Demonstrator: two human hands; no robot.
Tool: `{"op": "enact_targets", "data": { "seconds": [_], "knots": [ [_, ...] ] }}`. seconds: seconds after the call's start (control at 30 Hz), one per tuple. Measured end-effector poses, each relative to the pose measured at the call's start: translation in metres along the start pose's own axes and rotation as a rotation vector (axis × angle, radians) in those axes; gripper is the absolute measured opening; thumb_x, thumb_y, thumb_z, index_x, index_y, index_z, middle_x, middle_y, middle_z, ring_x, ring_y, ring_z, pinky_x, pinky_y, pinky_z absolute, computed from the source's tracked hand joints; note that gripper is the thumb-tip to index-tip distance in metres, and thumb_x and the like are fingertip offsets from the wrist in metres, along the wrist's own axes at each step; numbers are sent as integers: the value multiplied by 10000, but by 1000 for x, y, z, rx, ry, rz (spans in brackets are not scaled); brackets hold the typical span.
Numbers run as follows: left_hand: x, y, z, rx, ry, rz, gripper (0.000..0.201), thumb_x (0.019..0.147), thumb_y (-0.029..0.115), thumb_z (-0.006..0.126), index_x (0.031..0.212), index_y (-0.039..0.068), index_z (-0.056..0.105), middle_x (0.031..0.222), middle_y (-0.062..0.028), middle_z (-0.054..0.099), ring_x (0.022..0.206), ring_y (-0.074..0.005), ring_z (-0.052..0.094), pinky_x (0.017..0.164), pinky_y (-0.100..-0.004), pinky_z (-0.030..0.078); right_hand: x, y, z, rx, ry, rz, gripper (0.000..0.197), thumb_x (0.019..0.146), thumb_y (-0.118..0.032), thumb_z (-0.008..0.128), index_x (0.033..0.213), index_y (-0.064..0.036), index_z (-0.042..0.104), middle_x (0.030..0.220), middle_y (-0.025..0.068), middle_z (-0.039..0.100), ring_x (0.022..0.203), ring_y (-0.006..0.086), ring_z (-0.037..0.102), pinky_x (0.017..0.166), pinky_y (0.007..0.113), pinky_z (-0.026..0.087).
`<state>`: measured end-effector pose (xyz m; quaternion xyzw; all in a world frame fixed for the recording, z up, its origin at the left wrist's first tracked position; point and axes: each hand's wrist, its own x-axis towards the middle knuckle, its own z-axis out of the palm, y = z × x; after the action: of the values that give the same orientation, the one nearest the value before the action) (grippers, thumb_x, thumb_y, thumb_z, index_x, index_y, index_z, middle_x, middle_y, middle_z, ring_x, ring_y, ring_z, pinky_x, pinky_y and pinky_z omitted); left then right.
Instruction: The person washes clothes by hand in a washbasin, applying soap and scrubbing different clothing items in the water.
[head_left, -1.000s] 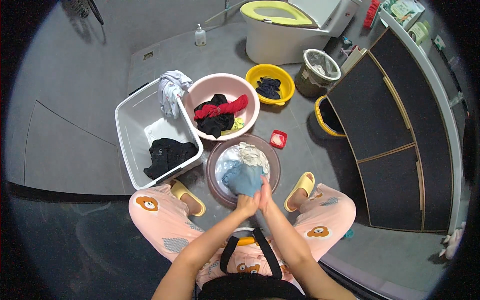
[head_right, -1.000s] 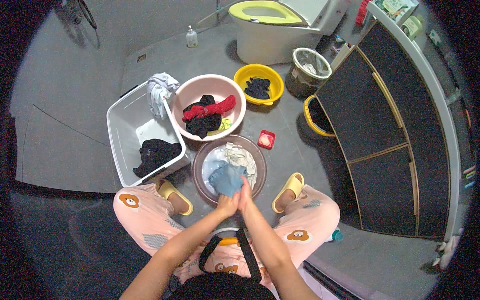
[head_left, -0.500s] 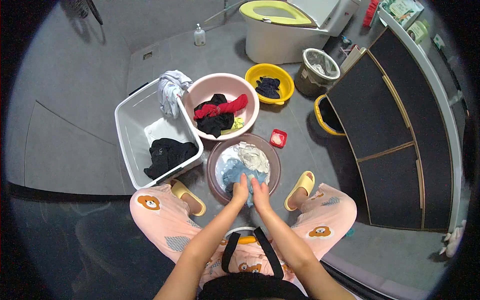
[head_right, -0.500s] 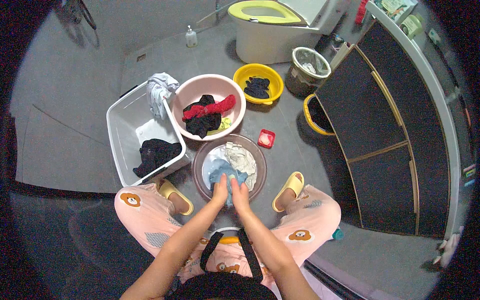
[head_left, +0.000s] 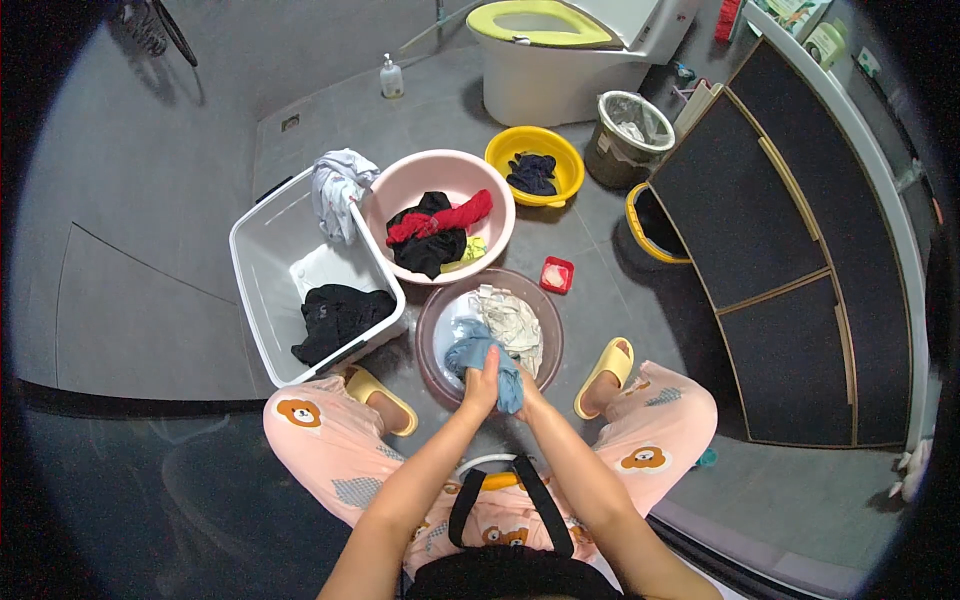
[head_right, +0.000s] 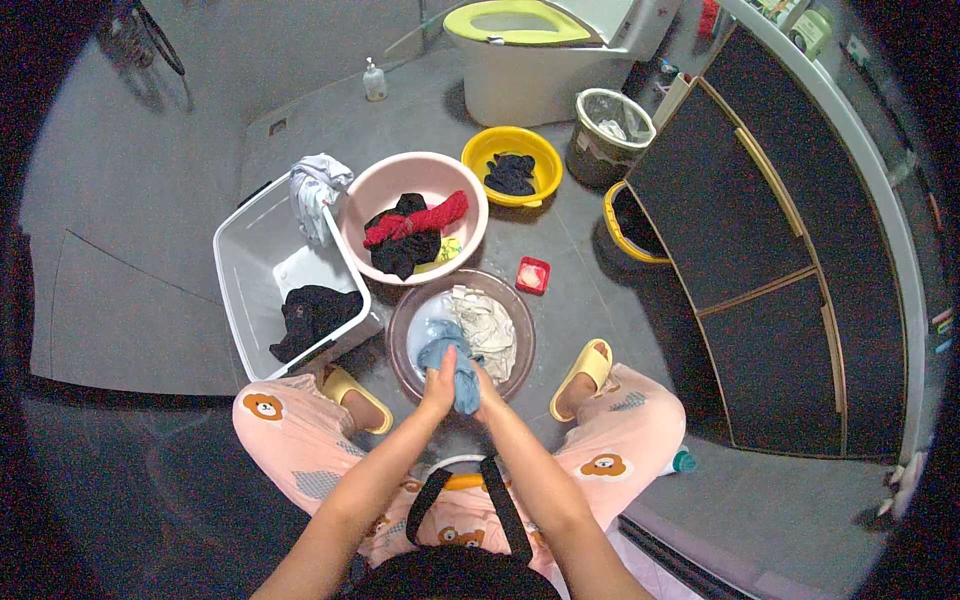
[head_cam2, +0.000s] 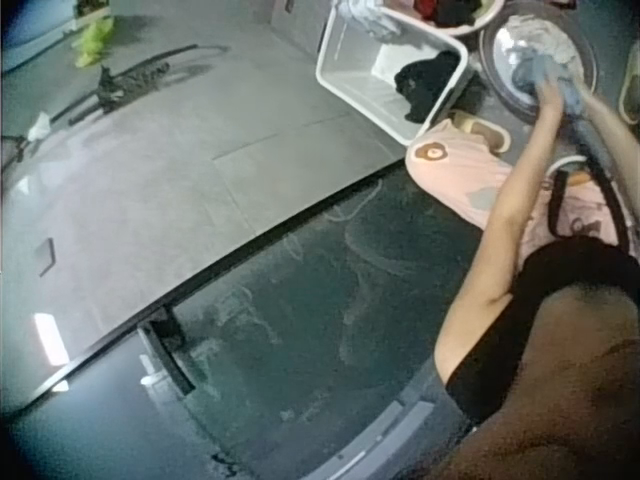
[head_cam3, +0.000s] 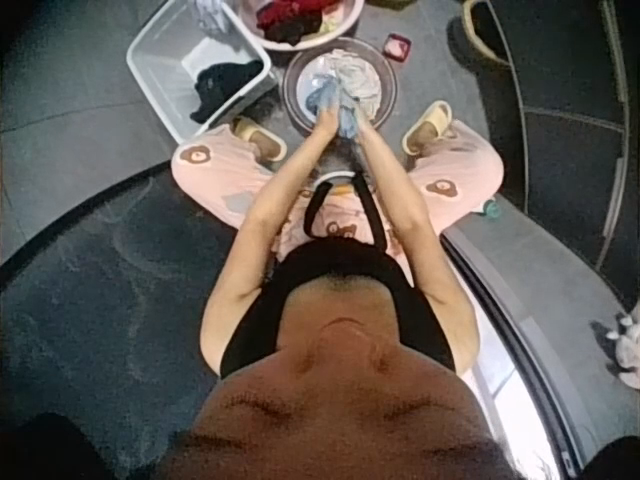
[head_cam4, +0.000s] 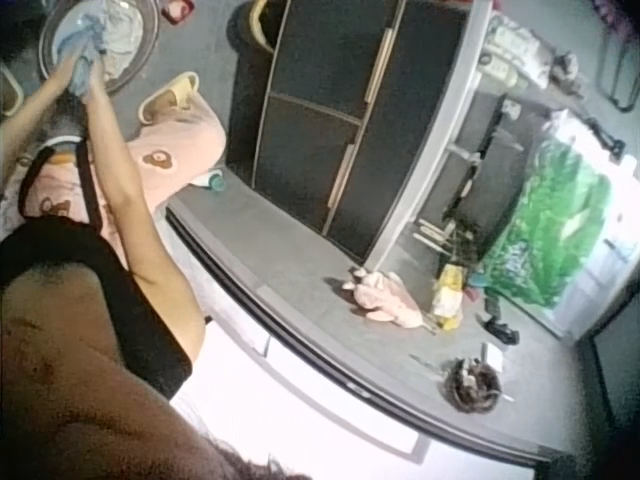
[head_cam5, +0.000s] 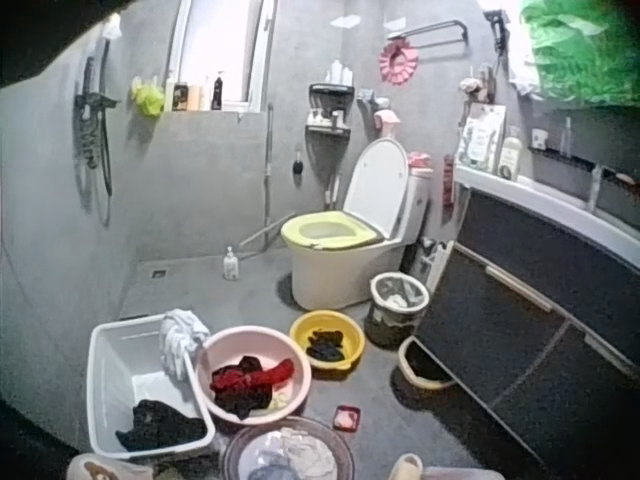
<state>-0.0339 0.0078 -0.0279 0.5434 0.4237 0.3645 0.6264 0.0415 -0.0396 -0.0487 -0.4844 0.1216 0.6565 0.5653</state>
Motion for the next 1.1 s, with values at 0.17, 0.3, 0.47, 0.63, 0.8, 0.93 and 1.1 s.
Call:
{"op": "enact_targets", "data": {
  "seconds": [0.17, 0.3, 0.47, 0.63, 0.8, 0.93, 1.1],
  "knots": [
    [28, -72, -19, -325, 453, -341, 559, 872, 438, 362, 736, -64, 567, 663, -136, 575, 592, -232, 532, 584, -340, 409, -34, 10, 41, -469, 64, -204, 479, 845, -436, 395, 1079, -29, 492, 989, 83, 555, 868, 156, 539, 701, 286, 436],
    [23, -57, -4, 34, 104, -323, 437, 879, 331, 400, 820, -68, 569, 695, -174, 590, 634, -229, 558, 624, -346, 418, -34, 2, 24, -564, 106, -371, 607, 800, -471, 486, 1175, -3, 390, 1067, 117, 513, 908, 191, 519, 784, 289, 404],
    [-3, -14, 16, 52, 23, -161, 272, 860, 163, 406, 937, -54, 551, 856, -194, 592, 803, -252, 565, 731, -345, 411, -18, -16, 16, -101, 124, -399, 598, 745, -334, 618, 1174, 5, 375, 1066, 119, 503, 939, 195, 504, 805, 308, 402],
    [-8, -26, 2, -317, 54, -263, 249, 778, 127, 489, 967, -26, 545, 939, -110, 582, 850, -228, 562, 772, -319, 423, 8, -33, 2, 133, 220, -387, 397, 659, -99, 606, 1026, -16, 477, 907, 94, 544, 786, 212, 555, 667, 342, 469],
    [26, -48, -60, 949, -238, -361, 325, 745, 210, 539, 972, -22, 539, 834, -177, 599, 716, -336, 592, 689, -372, 471, 31, -61, -29, 378, -39, -379, 210, 663, -128, 545, 861, -65, 510, 849, 54, 544, 814, 217, 533, 777, 353, 423],
    [42, 22, -49, 1228, -471, -523, 476, 754, 332, 555, 1065, -22, 485, 968, -227, 556, 901, -359, 549, 780, -375, 433, 13, -69, -28, 226, -108, -329, 262, 702, -133, 553, 950, -55, 519, 887, 58, 553, 845, 209, 533, 803, 352, 411],
    [60, -8, -29, 500, -24, 491, 430, 755, 375, 562, 937, -15, 549, 1021, -186, 527, 1002, -286, 494, 828, -336, 387, -11, -71, -12, 250, -299, -284, 330, 747, -143, 569, 1056, -48, 500, 1004, 86, 556, 943, 228, 529, 845, 383, 404]
  ]
}}
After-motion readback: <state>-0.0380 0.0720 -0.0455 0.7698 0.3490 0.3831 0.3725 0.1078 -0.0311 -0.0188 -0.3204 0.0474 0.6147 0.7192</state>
